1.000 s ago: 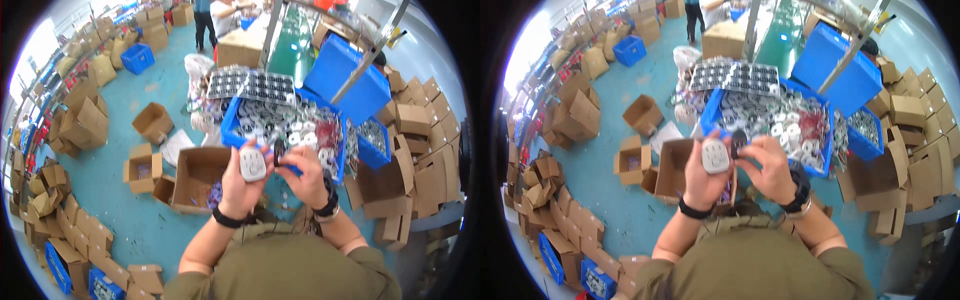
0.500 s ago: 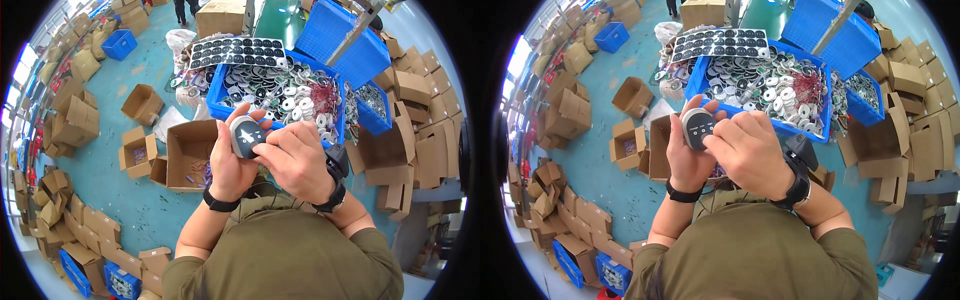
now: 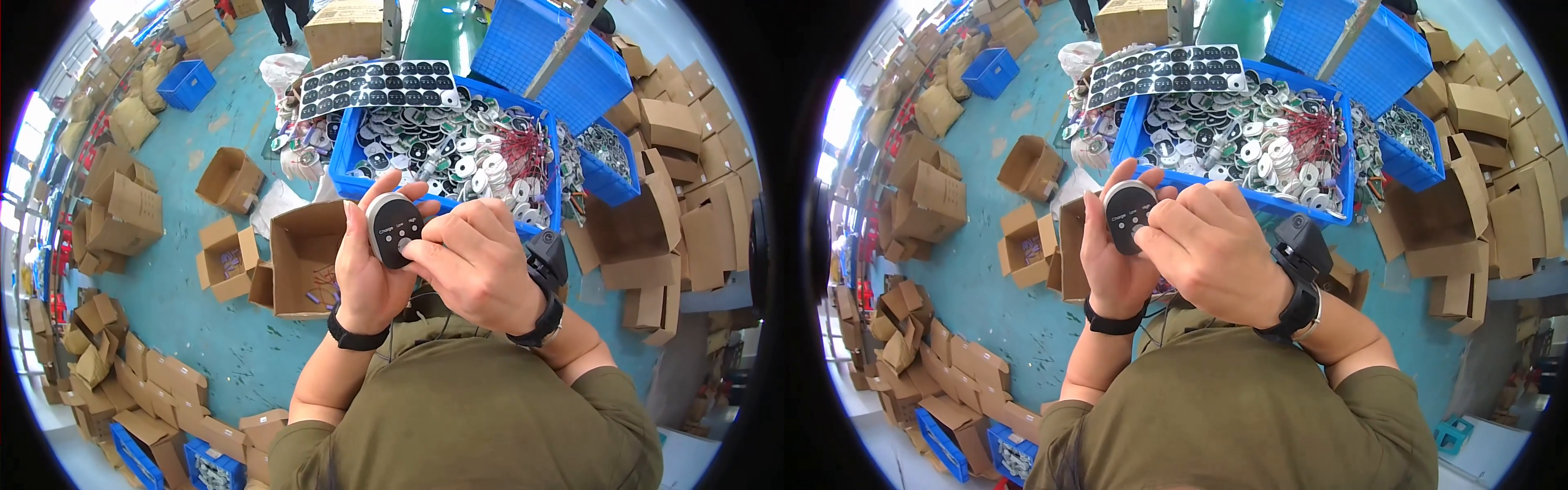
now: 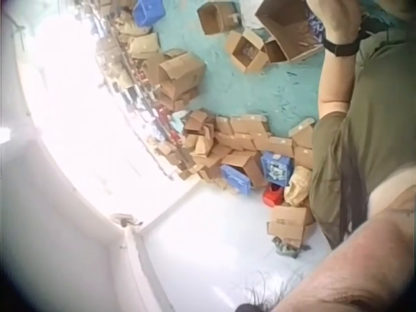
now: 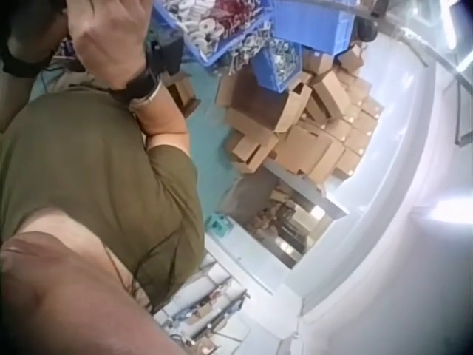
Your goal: Assembling electronic devices by applying sticker panels to plastic casings and testing the LED functionality using a power connection.
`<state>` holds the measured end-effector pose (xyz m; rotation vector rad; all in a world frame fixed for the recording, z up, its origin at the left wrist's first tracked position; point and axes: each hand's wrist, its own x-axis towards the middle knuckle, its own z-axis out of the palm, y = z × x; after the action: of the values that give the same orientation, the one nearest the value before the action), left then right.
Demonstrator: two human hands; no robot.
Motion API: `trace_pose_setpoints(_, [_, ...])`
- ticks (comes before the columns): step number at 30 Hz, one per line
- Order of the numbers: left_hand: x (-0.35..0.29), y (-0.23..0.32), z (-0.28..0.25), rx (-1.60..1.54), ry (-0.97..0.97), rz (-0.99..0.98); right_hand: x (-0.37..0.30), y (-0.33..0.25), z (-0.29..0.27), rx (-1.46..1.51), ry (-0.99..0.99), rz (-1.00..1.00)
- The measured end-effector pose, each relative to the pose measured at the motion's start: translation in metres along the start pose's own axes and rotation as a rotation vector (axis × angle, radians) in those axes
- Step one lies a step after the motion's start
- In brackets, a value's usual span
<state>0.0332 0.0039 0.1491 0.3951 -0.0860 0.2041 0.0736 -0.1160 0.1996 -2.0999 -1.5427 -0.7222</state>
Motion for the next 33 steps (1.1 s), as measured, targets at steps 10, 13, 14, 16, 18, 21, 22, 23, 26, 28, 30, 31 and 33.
trace_pose_setpoints(10, [-0.0031,0.0011,-0.0023,0.029,-0.030,-0.001,-0.0005,-0.0012,0.0034,0.018,0.014,0.003])
trace_pose_setpoints(13, [-0.0045,0.0015,-0.0016,0.026,-0.029,0.005,-0.0007,-0.0026,0.0030,0.019,0.015,0.007])
trace_pose_setpoints(14, [-0.0046,0.0014,-0.0014,0.024,-0.021,0.007,-0.0009,-0.0028,0.0028,0.016,0.013,0.008])
trace_pose_setpoints(16, [-0.0048,0.0009,-0.0022,0.024,-0.024,0.002,-0.0015,-0.0028,0.0033,0.019,0.018,0.008])
trace_pose_setpoints(18, [-0.0054,0.0003,-0.0022,0.024,-0.027,-0.003,-0.0025,-0.0028,0.0038,0.021,0.023,0.008])
trace_pose_setpoints(21, [-0.0070,0.0004,-0.0016,0.028,-0.027,-0.006,-0.0028,-0.0036,0.0039,0.024,0.027,0.007])
trace_pose_setpoints(22, [-0.0073,-0.0001,-0.0018,0.029,-0.025,-0.006,-0.0031,-0.0038,0.0034,0.017,0.018,0.006])
trace_pose_setpoints(23, [-0.0075,-0.0004,-0.0018,0.031,-0.023,-0.006,-0.0034,-0.0041,0.0031,0.011,0.010,0.006])
trace_pose_setpoints(26, [-0.0087,-0.0008,-0.0012,0.049,-0.016,-0.005,-0.0045,-0.0050,0.0027,-0.001,0.015,0.005])
trace_pose_setpoints(28, [-0.0093,-0.0007,-0.0014,0.046,-0.019,-0.006,-0.0050,-0.0056,0.0028,0.001,0.021,0.007])
trace_pose_setpoints(30, [-0.0100,-0.0006,-0.0015,0.044,-0.022,-0.006,-0.0054,-0.0063,0.0026,0.004,0.027,0.008])
trace_pose_setpoints(31, [-0.0099,-0.0009,-0.0017,0.042,-0.021,-0.009,-0.0057,-0.0062,0.0024,0.003,0.026,0.009])
trace_pose_setpoints(33, [-0.0098,-0.0017,-0.0014,0.040,-0.021,-0.014,-0.0065,-0.0054,0.0026,0.001,0.025,0.010])
